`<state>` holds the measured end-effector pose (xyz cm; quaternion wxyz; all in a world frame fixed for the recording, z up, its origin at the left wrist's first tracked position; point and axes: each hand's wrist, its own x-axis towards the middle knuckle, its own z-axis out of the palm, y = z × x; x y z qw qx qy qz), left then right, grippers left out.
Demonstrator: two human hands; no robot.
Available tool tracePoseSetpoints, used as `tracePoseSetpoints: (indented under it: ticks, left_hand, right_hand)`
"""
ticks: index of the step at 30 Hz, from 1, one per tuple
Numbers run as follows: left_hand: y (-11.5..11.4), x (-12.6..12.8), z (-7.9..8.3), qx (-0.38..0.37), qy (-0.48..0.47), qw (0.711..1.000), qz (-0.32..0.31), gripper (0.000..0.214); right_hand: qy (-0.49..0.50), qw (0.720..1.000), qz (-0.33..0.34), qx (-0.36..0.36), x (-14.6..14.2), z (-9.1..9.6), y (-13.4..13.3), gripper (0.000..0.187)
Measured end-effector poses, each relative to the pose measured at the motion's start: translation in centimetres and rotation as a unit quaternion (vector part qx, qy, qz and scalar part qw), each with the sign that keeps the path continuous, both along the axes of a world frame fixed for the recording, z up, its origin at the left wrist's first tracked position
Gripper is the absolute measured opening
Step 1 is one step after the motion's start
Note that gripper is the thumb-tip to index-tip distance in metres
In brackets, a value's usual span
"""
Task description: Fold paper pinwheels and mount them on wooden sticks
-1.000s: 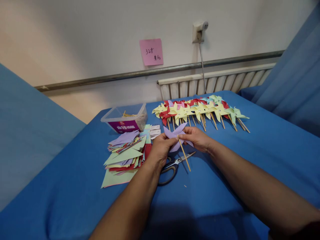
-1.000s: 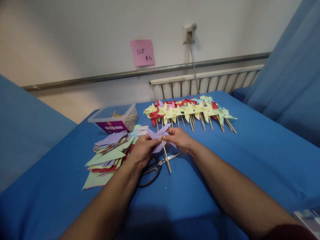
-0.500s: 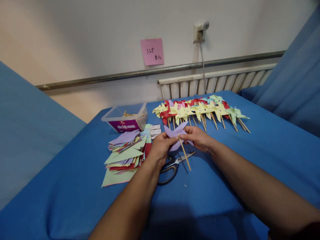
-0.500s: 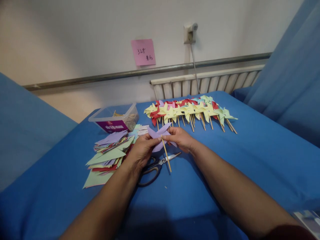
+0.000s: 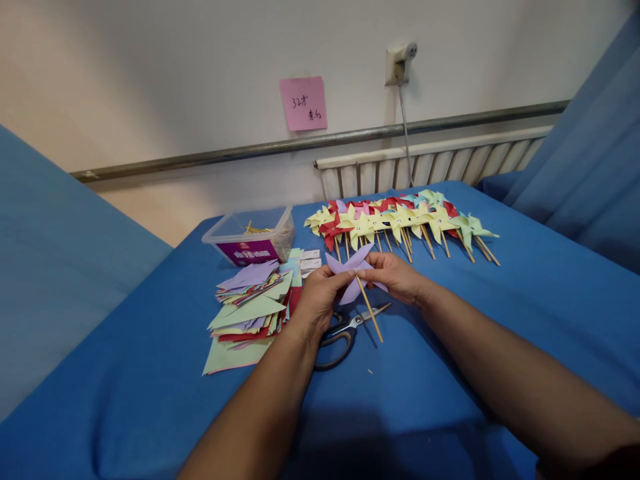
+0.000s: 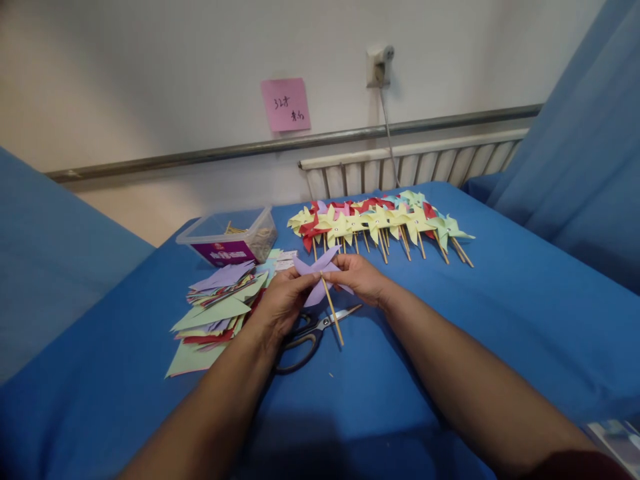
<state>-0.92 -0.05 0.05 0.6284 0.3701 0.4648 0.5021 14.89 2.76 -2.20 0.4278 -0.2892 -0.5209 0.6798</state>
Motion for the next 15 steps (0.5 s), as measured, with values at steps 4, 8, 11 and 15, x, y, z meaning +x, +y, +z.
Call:
tracePoseSetpoints:
  ticks: [4, 8, 11, 15]
  left_hand:
    - [-0.03, 0.05, 0.11, 0.0, 0.012, 1.0, 0.006, 0.032]
    - [0.09, 0.01, -0.13, 0.005, 0.036, 0.999, 0.013, 0.032]
    - [0.14, -0.03, -0.29, 0.004, 0.048, 0.999, 0.017, 0.032]
    - [0.22, -0.09, -0.41, 0.001, 0.068, 0.997, 0.027, 0.031]
  right_hand:
    - [-0.003, 1.0, 0.006, 0.002, 0.1, 0.06, -0.05, 0.032]
    - [-0.001, 1.0, 0.009, 0.004, 0.09, -0.1, 0.01, 0.033]
    - [0.001, 1.0, 0.008, -0.001, 0.03, -0.26, 0.08, 0.034]
    - [-0.001, 1.0, 0.008, 0.003, -0.01, -0.36, 0.14, 0.03]
